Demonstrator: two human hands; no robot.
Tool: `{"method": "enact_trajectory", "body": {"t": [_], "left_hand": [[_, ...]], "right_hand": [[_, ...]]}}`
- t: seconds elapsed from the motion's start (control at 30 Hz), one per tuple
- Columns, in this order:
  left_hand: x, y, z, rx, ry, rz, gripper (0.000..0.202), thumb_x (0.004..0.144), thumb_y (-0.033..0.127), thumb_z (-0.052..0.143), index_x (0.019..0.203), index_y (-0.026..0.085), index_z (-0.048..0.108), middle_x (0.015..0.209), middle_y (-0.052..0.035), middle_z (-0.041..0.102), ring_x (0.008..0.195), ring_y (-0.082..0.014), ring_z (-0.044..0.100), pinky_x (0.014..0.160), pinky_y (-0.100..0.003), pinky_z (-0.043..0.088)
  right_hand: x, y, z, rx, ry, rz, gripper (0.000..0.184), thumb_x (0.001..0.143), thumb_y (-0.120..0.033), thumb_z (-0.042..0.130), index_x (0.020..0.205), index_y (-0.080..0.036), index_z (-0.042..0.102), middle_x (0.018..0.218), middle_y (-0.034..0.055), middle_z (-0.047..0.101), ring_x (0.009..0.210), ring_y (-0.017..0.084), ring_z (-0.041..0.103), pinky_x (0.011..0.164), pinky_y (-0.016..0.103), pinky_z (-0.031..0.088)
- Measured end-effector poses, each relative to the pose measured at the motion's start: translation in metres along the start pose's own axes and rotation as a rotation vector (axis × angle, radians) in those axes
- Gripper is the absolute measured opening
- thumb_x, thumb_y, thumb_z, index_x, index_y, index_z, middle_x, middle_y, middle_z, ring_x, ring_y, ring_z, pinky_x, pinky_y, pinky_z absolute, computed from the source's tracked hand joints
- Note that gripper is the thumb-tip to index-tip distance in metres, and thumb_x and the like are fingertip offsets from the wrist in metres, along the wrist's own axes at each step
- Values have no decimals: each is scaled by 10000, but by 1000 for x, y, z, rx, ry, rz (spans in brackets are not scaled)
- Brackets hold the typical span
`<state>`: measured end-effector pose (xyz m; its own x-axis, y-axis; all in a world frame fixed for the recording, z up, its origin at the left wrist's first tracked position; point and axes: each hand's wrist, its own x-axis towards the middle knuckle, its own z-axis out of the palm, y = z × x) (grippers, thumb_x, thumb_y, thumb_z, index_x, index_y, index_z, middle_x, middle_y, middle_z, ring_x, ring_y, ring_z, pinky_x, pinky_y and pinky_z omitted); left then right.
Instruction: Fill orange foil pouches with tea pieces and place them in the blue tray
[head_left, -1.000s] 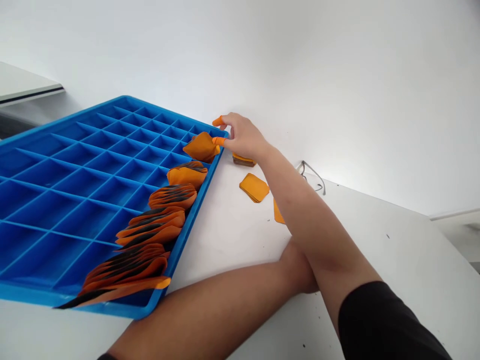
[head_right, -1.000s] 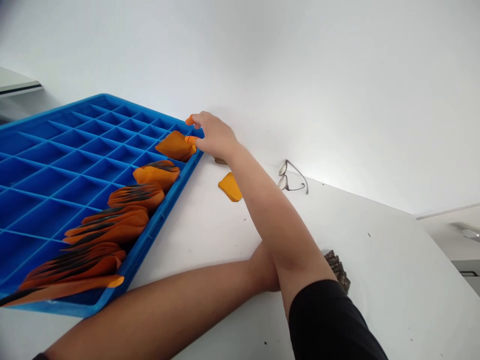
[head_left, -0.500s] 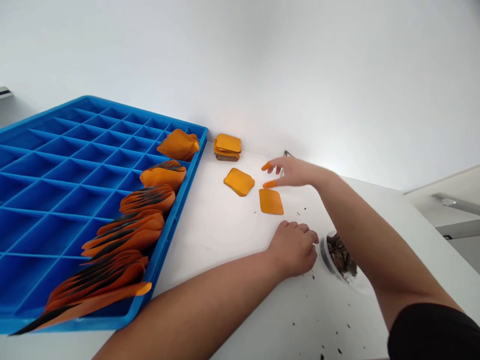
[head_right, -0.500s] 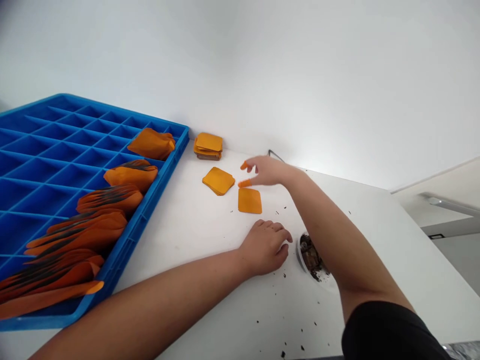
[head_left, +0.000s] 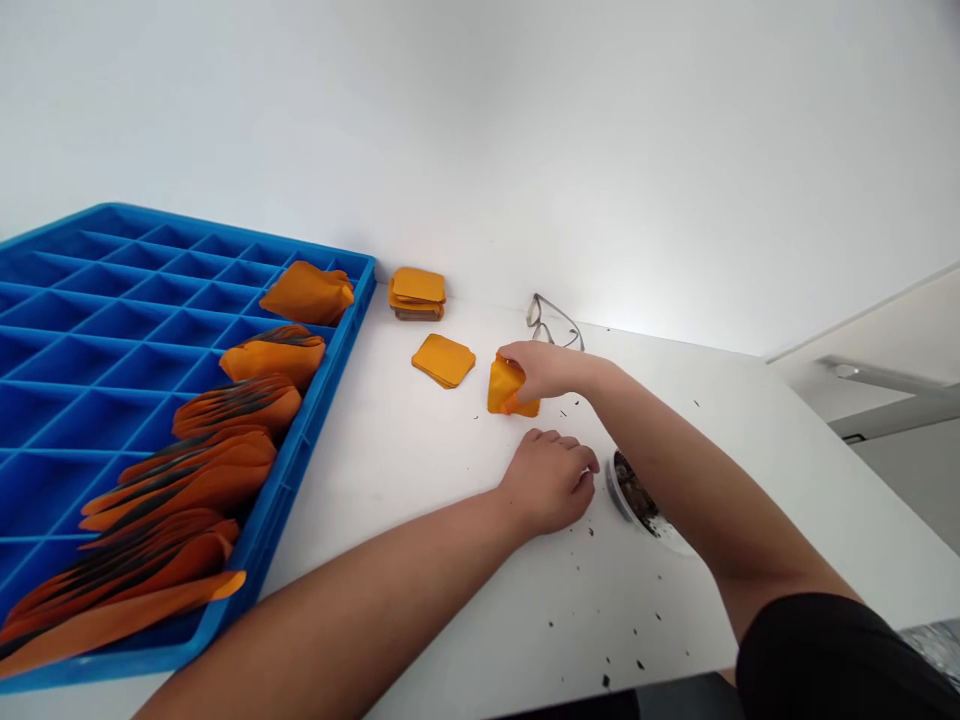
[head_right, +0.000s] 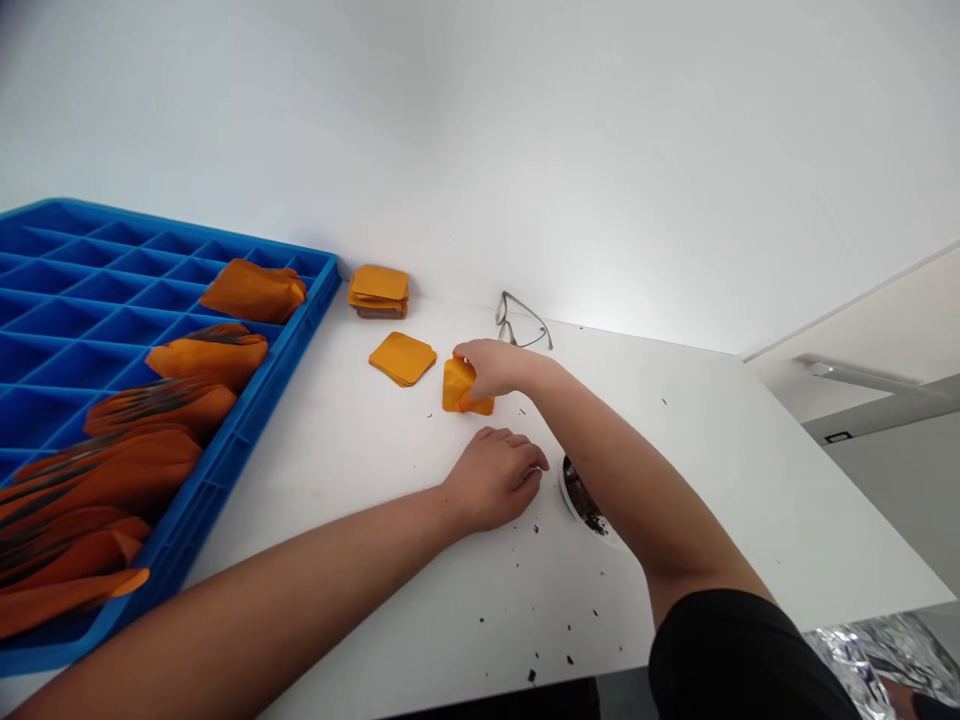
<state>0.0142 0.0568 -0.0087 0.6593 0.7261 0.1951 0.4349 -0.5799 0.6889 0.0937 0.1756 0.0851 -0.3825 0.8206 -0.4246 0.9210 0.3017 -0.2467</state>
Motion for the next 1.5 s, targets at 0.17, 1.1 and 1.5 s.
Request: {"method": "enact_trajectory", "body": {"t": [0.17, 1.1, 1.5], "left_hand": [[1, 1, -2, -64, 40, -28, 213, 898, 201, 523, 1013, 211, 702, 1007, -35, 759, 990, -262, 679, 971, -480, 487], [11, -4, -17, -436, 872, -103, 384, 973, 421, 618, 667, 195, 565, 842, -26, 600, 804, -147, 566, 725, -295, 472], [9, -12, -16, -273, 873, -108, 511, 889, 345, 716, 1368, 290, 545, 1570, -114, 459, 1434, -301, 454, 1123, -488, 396]], "right_hand": [[-38, 20, -2, 307, 158, -139, 402, 682, -451, 843, 719, -198, 533, 892, 2, 578, 677, 110, 511, 565, 278, 377], [-143, 87, 62, 1190, 737, -212, 146, 781, -368, 858, 907, -303, 824, 859, 0, 745, 785, 136, 637, 683, 286, 549], [-153, 81, 58, 1380, 747, -589, 114, 772, -425, 863, 756, -342, 787, 752, -39, 633, 658, 88, 527, 666, 278, 525]]}}
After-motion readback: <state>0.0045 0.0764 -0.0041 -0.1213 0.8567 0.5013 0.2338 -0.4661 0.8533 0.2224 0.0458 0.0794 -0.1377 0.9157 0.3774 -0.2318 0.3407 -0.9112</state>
